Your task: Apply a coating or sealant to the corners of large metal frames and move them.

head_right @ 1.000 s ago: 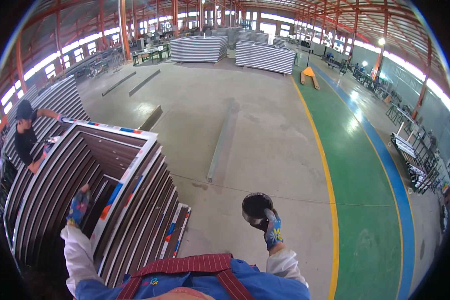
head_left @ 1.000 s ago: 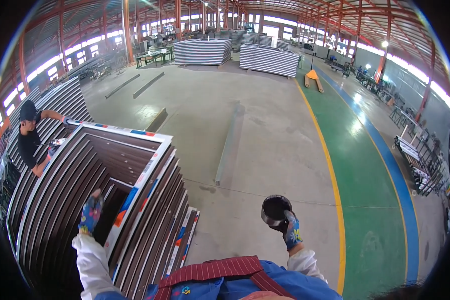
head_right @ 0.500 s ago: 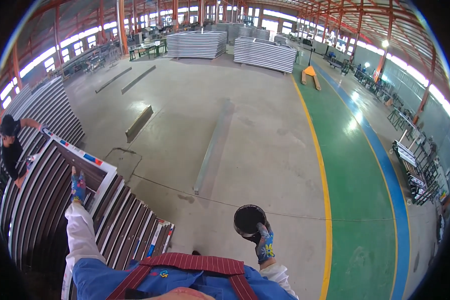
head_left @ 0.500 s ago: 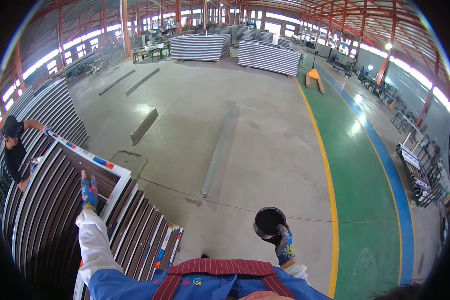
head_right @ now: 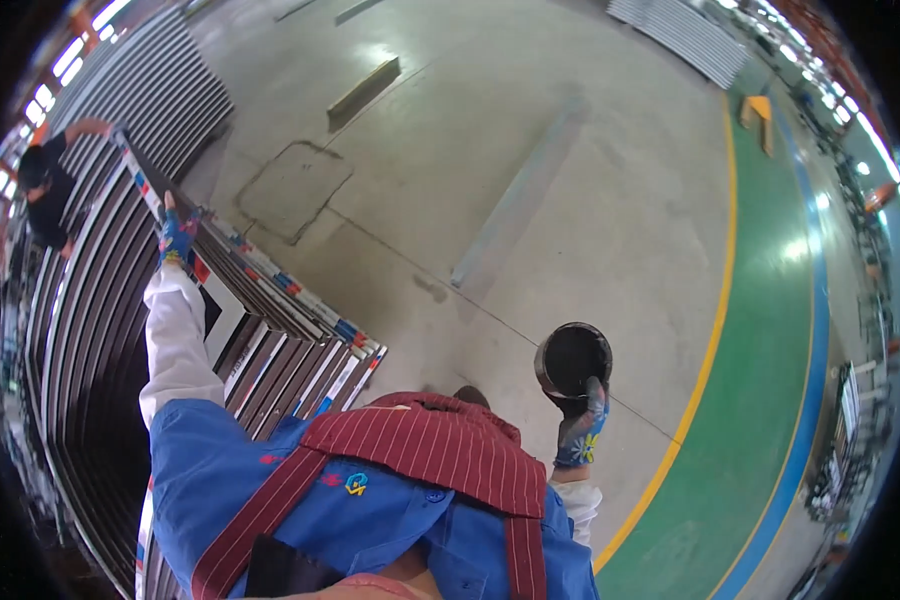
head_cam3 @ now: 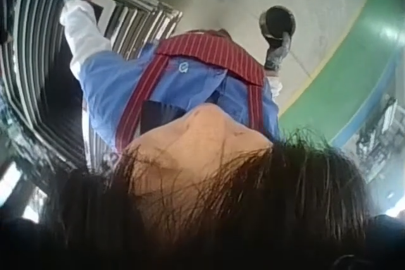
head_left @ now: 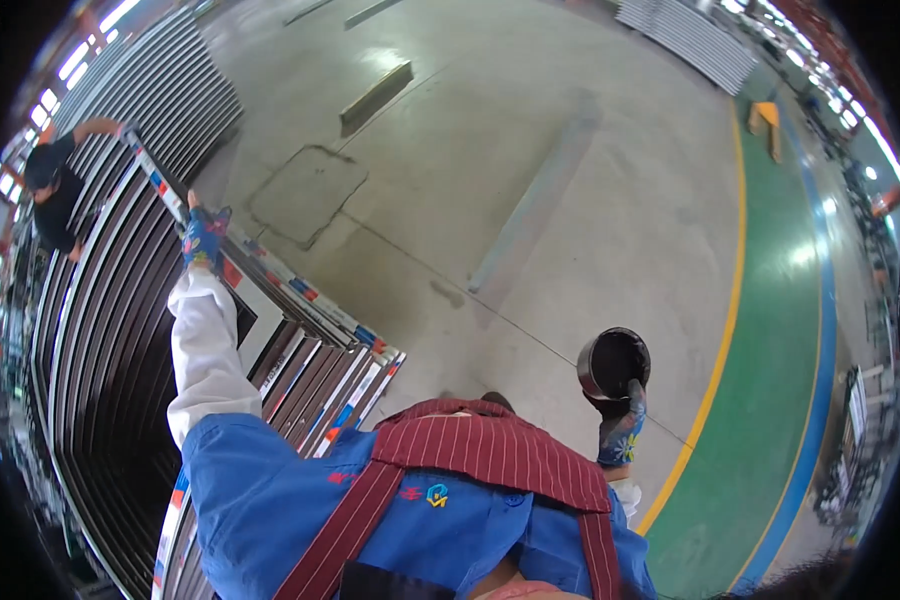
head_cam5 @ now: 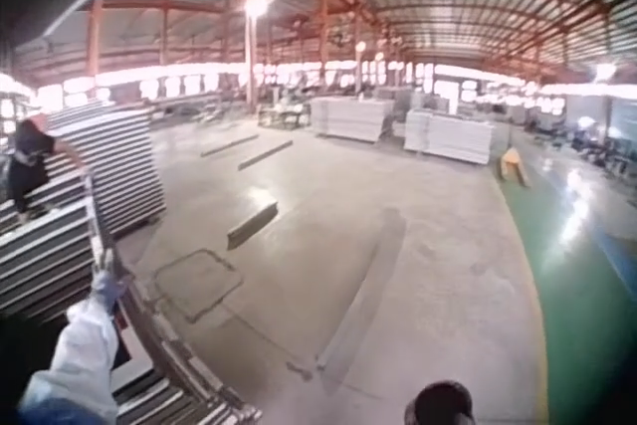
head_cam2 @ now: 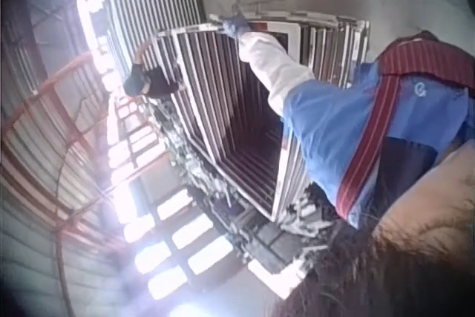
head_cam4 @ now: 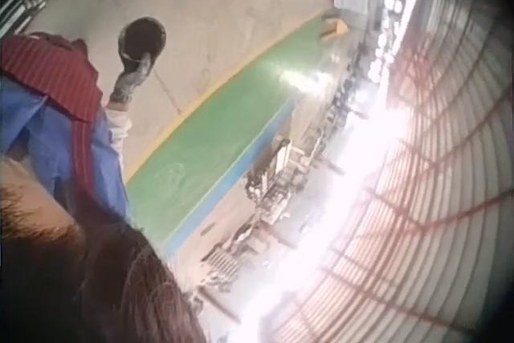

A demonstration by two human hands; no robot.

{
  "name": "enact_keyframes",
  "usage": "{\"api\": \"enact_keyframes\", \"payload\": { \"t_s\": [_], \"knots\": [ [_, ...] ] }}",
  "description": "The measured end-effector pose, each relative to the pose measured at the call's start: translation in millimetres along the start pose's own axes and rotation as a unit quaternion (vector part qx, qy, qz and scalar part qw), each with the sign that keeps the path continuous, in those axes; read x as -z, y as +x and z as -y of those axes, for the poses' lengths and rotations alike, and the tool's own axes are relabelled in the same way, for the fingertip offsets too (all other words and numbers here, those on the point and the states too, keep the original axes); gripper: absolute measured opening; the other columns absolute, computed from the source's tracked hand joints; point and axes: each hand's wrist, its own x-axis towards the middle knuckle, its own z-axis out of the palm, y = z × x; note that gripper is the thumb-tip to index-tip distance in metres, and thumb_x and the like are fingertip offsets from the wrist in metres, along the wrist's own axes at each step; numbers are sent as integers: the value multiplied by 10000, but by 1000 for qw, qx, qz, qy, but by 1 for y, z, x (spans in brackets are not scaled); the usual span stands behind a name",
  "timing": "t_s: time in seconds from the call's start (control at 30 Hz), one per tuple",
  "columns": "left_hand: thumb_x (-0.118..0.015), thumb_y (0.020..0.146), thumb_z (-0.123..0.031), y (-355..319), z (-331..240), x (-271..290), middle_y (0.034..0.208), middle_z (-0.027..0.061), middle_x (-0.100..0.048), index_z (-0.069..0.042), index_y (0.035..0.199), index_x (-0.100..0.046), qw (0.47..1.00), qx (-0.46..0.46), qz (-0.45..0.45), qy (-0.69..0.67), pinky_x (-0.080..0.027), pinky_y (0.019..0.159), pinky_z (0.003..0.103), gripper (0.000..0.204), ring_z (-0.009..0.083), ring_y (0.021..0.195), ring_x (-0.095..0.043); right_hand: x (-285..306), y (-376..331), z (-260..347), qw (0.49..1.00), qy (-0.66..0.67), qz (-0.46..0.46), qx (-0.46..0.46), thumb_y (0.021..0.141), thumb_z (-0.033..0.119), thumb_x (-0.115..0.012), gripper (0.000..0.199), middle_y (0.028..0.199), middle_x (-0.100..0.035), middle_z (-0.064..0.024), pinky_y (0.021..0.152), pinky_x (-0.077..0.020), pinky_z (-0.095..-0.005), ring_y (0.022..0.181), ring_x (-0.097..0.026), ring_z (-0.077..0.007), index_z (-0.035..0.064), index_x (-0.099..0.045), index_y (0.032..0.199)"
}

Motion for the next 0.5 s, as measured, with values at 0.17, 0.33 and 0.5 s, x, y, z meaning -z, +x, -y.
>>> {"api": "enact_keyframes", "payload": {
  "t_s": [0.17,0.33,0.5],
  "knots": [
    [-585,766,-140,-7,1,15,954,207,-610,-113,1420,-77,999,-28,-15,28,-468,687,416,828,351,768,-600,-34,97,-10,994,-33,81,-59,845,305,-498,464,1192,-507,-116,798,-503,-429,1057,-531,-248,56,-457,1234],
    [-547,743,-84,-12,-33,30,1373,255,-259,-121,1415,-157,956,197,59,-209,-485,749,375,778,347,905,-585,-95,186,-16,975,-96,187,-74,855,321,-463,484,1212,-484,-138,808,-500,-429,1069,-524,-278,63,-419,1263],
    [-456,697,21,-18,-23,19,1400,182,-290,-163,1430,-133,995,51,-89,10,-444,851,331,822,339,1104,-501,-167,258,-30,946,-117,277,-117,844,301,-475,526,1239,-470,-143,787,-506,-455,1073,-520,-293,79,-378,1311]
  ]
}}
